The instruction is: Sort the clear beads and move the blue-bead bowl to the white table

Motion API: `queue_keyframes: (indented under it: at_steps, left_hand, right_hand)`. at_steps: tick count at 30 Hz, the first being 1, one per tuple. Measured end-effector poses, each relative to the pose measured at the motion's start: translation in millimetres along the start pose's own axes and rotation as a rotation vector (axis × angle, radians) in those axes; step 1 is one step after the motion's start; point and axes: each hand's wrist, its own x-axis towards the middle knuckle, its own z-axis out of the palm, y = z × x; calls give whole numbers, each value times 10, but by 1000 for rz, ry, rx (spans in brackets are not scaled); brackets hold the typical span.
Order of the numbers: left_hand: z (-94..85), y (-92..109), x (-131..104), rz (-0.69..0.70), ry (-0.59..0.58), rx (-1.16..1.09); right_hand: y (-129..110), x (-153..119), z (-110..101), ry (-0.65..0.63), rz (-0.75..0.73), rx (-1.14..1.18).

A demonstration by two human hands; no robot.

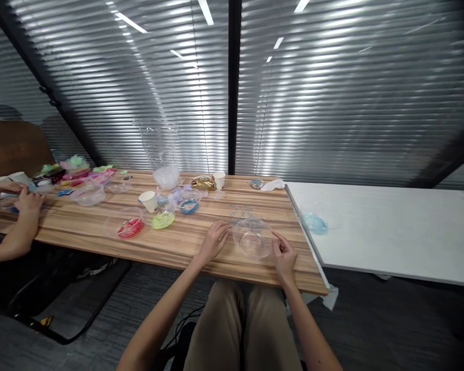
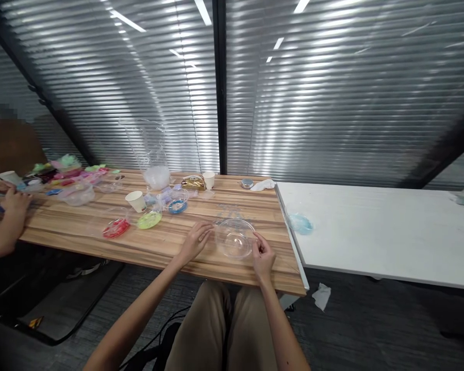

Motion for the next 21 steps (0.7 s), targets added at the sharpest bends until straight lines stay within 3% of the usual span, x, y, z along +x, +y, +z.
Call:
queue_keyframes:
  at_steps: [4,9,12,16,18,21]
  left_hand:
    - [119,-291,-100,-92,-89,100]
    - [229,-398,-80,-166,-118,187]
    - [-9,-488,-224,-265,-3,255]
    - [-557,-696,-676,-486,199,354]
    - [-750,-781,-877,-534,213,359]
    - [-836,-875,-991,-543,174,330]
  right_hand:
    - [12,-26,-22,95,-17,-59]
    - [14,-21,-24,119,-36,-92]
    - [-9,-25,-23,98,-44,-99]
    - [-40,-41,-14,63,-52,-109]
    - [-42,-41,-3,45,-56,-115]
    - [-36,-35,10,17,-63,-126]
